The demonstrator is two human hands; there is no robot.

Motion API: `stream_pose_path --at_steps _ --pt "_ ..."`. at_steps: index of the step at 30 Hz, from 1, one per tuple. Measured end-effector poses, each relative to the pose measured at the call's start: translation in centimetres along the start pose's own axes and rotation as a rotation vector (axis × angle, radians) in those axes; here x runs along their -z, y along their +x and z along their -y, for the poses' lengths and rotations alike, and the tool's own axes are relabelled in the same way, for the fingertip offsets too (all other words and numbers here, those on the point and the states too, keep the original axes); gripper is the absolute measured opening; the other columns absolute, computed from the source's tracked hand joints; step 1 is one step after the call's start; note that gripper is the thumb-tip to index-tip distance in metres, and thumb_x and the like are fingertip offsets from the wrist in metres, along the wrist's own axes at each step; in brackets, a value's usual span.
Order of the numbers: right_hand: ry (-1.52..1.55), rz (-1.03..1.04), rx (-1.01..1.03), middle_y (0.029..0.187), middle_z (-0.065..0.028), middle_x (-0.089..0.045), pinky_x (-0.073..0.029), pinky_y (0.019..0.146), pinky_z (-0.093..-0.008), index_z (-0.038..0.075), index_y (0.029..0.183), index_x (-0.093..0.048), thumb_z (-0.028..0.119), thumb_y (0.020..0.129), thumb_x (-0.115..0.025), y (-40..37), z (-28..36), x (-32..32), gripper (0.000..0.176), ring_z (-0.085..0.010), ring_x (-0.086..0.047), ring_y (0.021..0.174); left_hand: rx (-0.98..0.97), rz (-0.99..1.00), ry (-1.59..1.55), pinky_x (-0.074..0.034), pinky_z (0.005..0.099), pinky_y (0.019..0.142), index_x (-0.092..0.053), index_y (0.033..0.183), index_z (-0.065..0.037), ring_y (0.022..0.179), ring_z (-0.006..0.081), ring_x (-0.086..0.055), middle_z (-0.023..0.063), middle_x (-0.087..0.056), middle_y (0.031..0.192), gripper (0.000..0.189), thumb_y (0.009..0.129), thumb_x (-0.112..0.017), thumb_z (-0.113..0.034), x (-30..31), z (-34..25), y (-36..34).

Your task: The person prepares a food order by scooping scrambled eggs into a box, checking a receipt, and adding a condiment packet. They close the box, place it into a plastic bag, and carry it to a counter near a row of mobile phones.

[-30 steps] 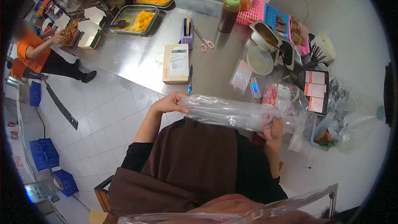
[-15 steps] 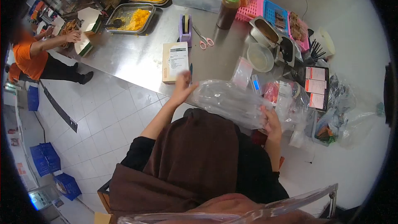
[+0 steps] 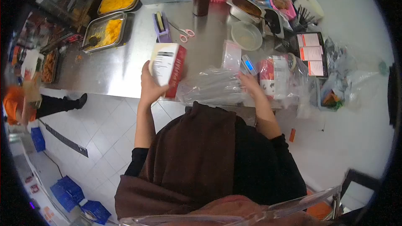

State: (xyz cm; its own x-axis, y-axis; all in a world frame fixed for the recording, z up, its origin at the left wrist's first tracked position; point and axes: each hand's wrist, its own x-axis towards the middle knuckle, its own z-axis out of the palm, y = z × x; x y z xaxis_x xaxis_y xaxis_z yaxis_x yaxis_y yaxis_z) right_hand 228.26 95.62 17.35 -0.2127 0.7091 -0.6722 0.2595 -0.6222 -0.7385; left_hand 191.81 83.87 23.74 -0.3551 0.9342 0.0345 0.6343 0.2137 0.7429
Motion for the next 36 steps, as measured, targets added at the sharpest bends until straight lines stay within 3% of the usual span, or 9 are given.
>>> stream_pose_path --at_steps 4,11,15,18,26,28,30,33,36 --pt "0.018 -0.079 0.043 0.102 -0.0040 -0.056 -0.041 0.075 -0.0275 0.004 0.108 -0.054 0.040 0.088 -0.053 0.1 -0.2 -1.4 0.042 -0.0129 -0.049 0.091 -0.512 0.357 0.052 -0.030 0.0422 0.101 -0.030 0.129 -0.001 0.118 0.0406 -0.036 0.0239 -0.037 0.127 0.101 0.042 -0.076 -0.023 0.2 -6.6 -0.1" --pt "0.030 0.131 0.462 0.120 -0.0068 -0.052 -0.035 0.093 -0.0295 0.004 0.123 -0.049 0.023 0.091 -0.050 -1.4 0.4 -1.8 0.037 -0.0151 -0.047 0.110 -0.812 0.676 0.351 -0.025 0.0494 0.101 -0.032 0.132 -0.014 0.122 0.0379 -0.033 0.0173 -0.032 0.135 0.104 0.040 -0.080 -0.026 -10.4 -5.2 1.2" --pt "-0.273 -0.587 0.944 0.101 -0.0093 -0.061 -0.043 0.084 -0.0284 0.005 0.113 -0.057 0.025 0.089 -0.052 0.0 -5.1 -3.2 0.032 -0.0149 -0.056 0.092 -0.792 0.642 0.293 -0.024 0.0493 0.101 -0.032 0.132 -0.014 0.123 0.0368 -0.032 0.0161 -0.031 0.136 0.104 0.040 -0.080 -0.026 -10.7 -4.7 1.5" --pt "-0.245 -0.078 0.185 0.087 -0.0100 -0.062 -0.046 0.070 -0.0296 0.003 0.104 -0.059 0.029 0.088 -0.054 -2.3 -8.0 -0.2 0.031 -0.0140 -0.058 0.073 -0.750 0.611 0.303 -0.024 0.0494 0.101 -0.033 0.132 -0.014 0.124 0.0365 -0.031 0.0162 -0.031 0.136 0.104 0.041 -0.080 -0.026 -11.1 -4.8 1.4" --pt "-0.466 -0.225 0.514 0.076 -0.0062 -0.062 -0.046 0.063 -0.0291 -0.001 0.094 -0.061 0.028 0.086 -0.057 -10.8 4.9 3.9 0.030 -0.0135 -0.057 0.064 -0.734 0.457 0.097 -0.026 0.0502 0.099 -0.042 0.125 -0.008 0.123 0.0374 -0.030 0.0198 -0.033 0.134 0.078 0.059 -0.076 -0.032 -10.7 -5.9 1.4" --pt "-0.409 -0.378 0.666 0.068 -0.0002 -0.058 -0.042 0.053 -0.0236 0.001 0.090 -0.061 0.020 0.086 -0.058 -10.0 8.8 7.8 0.020 -0.0069 -0.051 0.059 -0.650 0.233 0.218 -0.029 0.0489 0.097 -0.047 0.118 -0.005 0.120 0.0385 -0.034 0.0226 -0.039 0.127 0.051 0.074 -0.064 -0.025 -12.3 -1.3 2.4" --pt "-0.544 -0.539 0.681 0.070 -0.0012 -0.060 -0.043 0.057 -0.0238 0.001 0.090 -0.062 0.019 0.086 -0.057 -7.2 12.8 13.5 0.019 -0.0071 -0.053 0.064 -0.172 -0.025 0.166 -0.036 0.0463 0.090 -0.050 0.112 0.000 0.110 0.0403 -0.043 0.0248 -0.049 0.114 0.034 0.081 -0.054 -0.015 -12.8 1.1 2.2" --pt "-0.736 -0.629 0.726 0.082 -0.0113 -0.065 -0.047 0.069 -0.0298 -0.001 0.094 -0.062 0.017 0.082 -0.058 3.3 16.7 22.1 0.022 -0.0199 -0.062 0.076 0.347 0.274 -0.094 -0.046 0.0372 0.069 -0.062 0.088 0.007 0.073 0.0311 -0.060 0.0203 -0.062 0.074 0.032 0.084 -0.049 -0.022 -12.8 4.6 3.4" --pt "-1.050 -0.689 0.607 0.094 -0.0177 -0.063 -0.047 0.079 -0.0385 0.000 0.096 -0.062 0.022 0.079 -0.059 12.7 18.6 26.1 0.028 -0.0296 -0.061 0.089 0.354 0.390 -0.027 -0.045 0.0321 0.065 -0.063 0.086 0.007 0.069 0.0227 -0.058 0.0140 -0.063 0.073 0.027 0.081 -0.053 -0.018 -12.8 4.4 4.7"
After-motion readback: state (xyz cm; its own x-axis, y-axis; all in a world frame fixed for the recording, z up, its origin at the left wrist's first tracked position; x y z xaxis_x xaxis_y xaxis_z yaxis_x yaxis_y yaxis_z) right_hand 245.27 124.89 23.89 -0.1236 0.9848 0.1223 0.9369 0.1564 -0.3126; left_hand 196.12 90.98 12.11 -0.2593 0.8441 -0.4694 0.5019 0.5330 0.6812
